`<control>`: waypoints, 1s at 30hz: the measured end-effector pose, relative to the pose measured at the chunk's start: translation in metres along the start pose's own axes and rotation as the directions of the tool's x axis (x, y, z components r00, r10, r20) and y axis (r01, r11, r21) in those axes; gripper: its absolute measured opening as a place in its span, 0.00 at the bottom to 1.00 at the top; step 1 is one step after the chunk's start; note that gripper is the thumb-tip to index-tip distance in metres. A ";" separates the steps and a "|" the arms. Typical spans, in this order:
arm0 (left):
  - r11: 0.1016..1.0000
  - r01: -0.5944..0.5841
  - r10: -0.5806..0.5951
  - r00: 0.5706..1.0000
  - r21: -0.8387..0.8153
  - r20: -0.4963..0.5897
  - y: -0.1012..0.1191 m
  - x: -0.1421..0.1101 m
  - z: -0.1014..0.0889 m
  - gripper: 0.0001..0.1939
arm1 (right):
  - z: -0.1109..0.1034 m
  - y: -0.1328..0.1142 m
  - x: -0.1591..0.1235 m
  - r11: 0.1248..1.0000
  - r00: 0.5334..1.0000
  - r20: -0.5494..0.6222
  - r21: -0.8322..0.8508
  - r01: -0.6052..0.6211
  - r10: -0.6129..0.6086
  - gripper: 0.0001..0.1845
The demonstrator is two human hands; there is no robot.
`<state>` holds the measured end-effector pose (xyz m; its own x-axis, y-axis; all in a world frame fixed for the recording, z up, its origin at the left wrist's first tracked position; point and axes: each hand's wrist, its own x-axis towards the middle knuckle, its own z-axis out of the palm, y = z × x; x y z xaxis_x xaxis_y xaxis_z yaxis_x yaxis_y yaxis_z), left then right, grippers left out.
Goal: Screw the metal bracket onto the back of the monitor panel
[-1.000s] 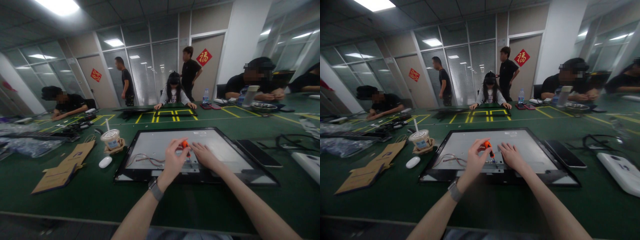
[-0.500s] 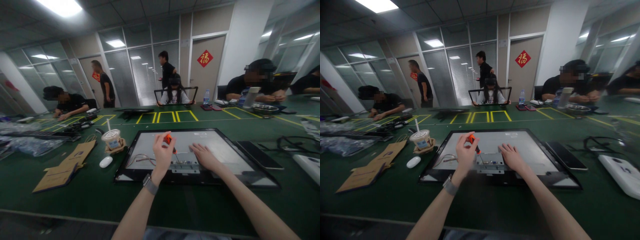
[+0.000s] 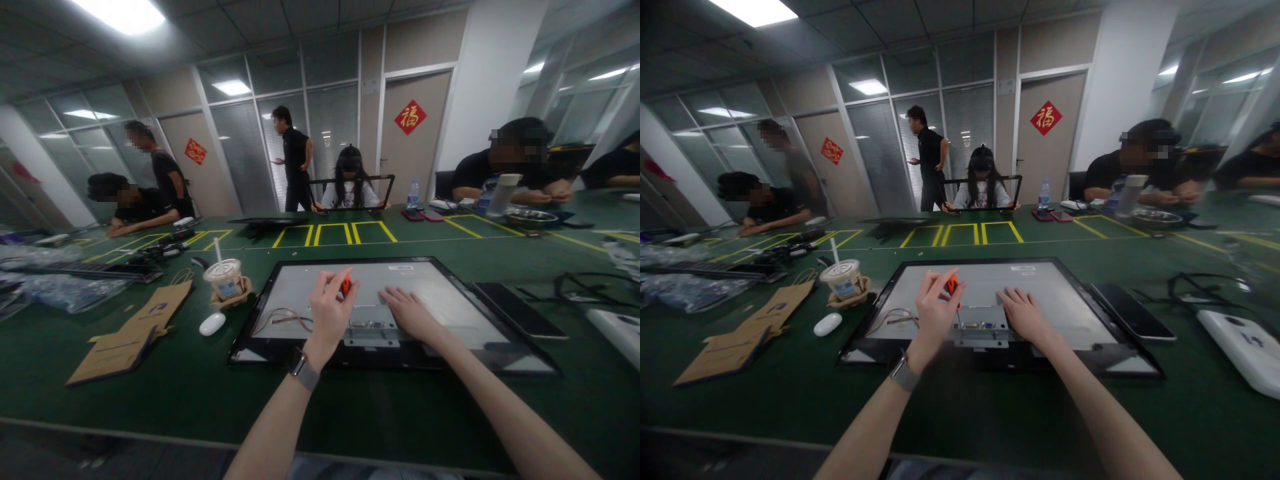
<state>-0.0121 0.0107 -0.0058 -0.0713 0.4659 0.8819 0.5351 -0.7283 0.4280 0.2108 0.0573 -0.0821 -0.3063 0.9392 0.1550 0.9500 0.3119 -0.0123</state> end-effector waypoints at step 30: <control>0.948 0.196 -0.139 0.963 -0.251 0.229 0.010 -0.004 0.004 0.08 | 0.005 0.001 0.002 1.000 1.000 -0.016 -0.003 0.006 -0.006 0.29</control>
<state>-0.0033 0.0036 -0.0064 0.0499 0.6651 0.7451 0.2815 -0.7251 0.6284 0.2110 0.0604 -0.0867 -0.3114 0.9348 0.1707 0.9483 0.3173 -0.0079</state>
